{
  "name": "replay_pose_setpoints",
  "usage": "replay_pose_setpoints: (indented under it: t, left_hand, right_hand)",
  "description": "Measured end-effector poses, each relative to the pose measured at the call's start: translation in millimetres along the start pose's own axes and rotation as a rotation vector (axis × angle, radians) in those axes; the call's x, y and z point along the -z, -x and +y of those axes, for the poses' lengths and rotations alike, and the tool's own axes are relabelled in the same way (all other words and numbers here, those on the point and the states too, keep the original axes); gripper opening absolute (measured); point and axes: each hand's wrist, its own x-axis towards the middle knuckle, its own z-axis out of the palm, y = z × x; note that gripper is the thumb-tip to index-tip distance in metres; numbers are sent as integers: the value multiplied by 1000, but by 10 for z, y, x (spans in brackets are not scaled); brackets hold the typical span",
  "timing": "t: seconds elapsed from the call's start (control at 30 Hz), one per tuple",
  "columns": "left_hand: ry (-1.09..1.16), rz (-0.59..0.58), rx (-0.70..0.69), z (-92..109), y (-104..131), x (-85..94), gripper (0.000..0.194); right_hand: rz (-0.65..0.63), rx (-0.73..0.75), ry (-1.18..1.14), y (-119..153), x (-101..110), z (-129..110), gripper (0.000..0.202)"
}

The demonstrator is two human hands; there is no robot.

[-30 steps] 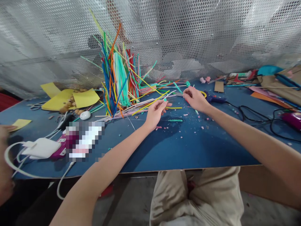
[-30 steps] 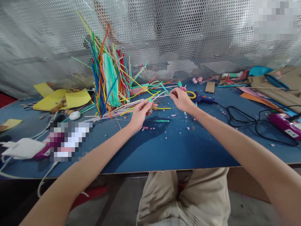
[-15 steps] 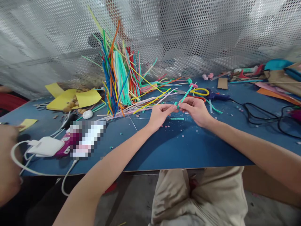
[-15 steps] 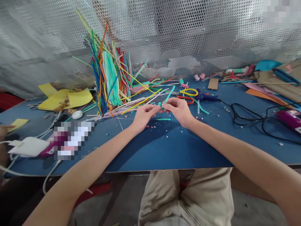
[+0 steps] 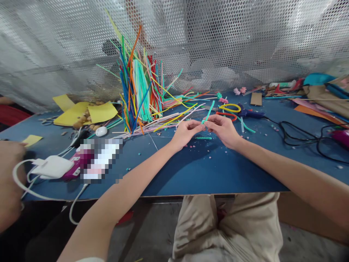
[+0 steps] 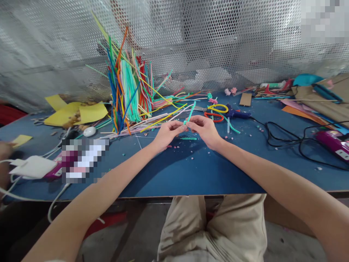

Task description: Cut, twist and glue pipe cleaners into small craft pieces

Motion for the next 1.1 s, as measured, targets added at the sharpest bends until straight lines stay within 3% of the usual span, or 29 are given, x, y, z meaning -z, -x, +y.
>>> replay_pose_setpoints:
  t: [0.23, 0.57, 0.73, 0.9, 1.1]
  left_hand:
    - [-117, -61, 11, 78, 23, 19, 48]
    - [-345, -90, -80, 119, 25, 67, 46]
    - [-397, -32, -145, 97, 32, 38, 42]
    - [-633, -12, -267, 99, 41, 49, 35]
    - [-742, 124, -423, 83, 72, 82, 50]
  right_hand:
    - [-47, 81, 257, -5, 90, -104, 29]
    - [-46, 110, 278, 21, 42, -140, 29]
    - [-7, 73, 289, 22, 29, -145, 33]
    - [42, 50, 241, -10, 73, -113, 29]
    - [-57, 25, 265, -7, 98, -143, 31]
